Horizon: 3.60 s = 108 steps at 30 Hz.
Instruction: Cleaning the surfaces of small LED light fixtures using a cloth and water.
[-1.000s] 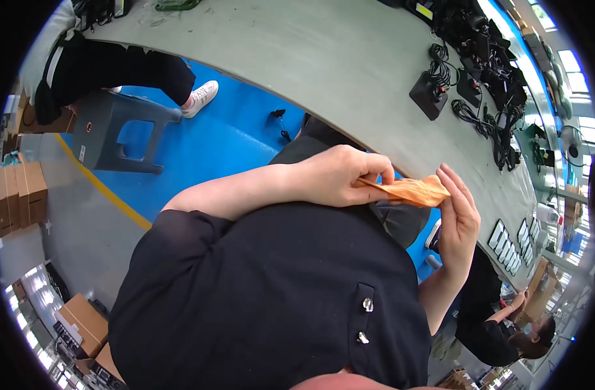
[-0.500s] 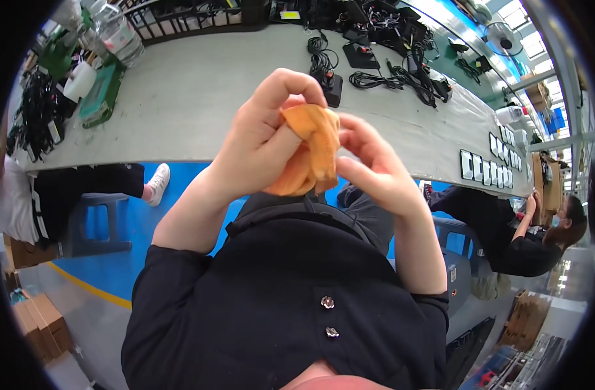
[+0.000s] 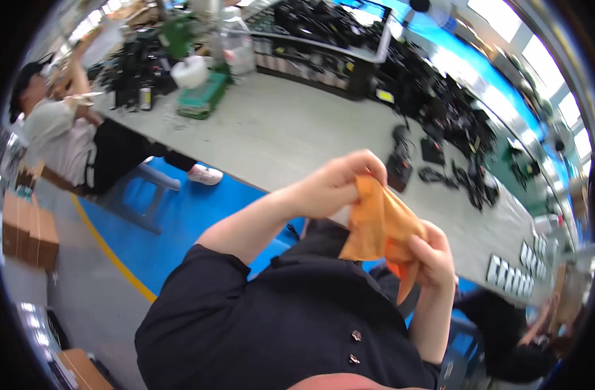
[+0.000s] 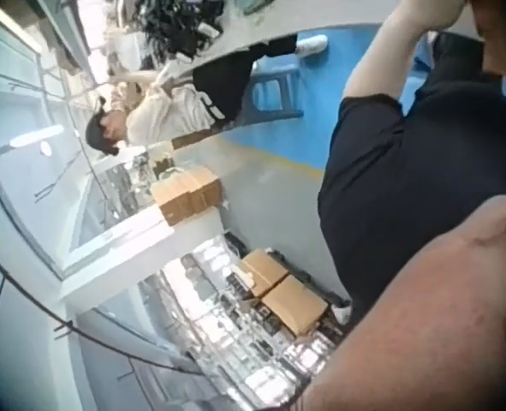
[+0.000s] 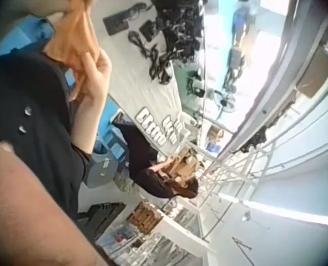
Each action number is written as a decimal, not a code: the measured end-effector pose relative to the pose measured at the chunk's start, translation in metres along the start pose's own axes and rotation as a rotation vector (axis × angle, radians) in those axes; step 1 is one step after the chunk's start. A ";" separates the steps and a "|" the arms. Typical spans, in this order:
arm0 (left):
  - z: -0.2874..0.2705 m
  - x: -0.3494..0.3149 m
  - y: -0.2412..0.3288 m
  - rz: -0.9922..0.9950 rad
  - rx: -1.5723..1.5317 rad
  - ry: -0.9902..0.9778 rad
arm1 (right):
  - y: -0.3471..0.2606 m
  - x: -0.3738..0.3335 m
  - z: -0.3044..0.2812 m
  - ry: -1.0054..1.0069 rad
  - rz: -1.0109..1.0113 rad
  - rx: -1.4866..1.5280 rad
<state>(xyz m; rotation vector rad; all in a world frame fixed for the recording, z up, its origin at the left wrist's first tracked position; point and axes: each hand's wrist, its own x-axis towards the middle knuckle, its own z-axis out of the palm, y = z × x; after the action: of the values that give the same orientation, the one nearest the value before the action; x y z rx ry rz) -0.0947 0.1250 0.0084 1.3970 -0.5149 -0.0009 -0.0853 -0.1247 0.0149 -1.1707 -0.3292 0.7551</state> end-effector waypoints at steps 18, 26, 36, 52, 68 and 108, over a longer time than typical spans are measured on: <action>-0.336 0.057 -0.043 0.187 1.042 1.213 | 0.002 -0.065 -0.055 0.312 -0.437 0.424; -0.136 0.080 -0.022 0.413 1.319 0.589 | 0.003 -0.073 -0.051 0.557 -0.328 0.106; 0.136 0.130 -0.026 0.786 1.256 -0.066 | 0.021 -0.160 -0.055 0.792 -0.583 0.143; 0.256 0.140 -0.021 1.122 1.463 -0.369 | 0.063 -0.248 -0.067 0.957 -0.705 0.258; 0.257 0.139 -0.030 0.939 1.303 -0.407 | 0.060 -0.259 -0.064 0.922 -0.624 0.317; -0.006 0.086 -0.051 0.386 1.528 -0.223 | 0.034 -0.204 -0.094 1.148 -0.566 0.011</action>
<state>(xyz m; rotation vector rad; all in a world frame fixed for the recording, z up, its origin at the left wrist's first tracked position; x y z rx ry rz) -0.0009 0.0954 -0.0106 2.7584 -1.0567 0.6800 -0.1870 -0.3245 -0.0224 -1.2362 0.3093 -0.4502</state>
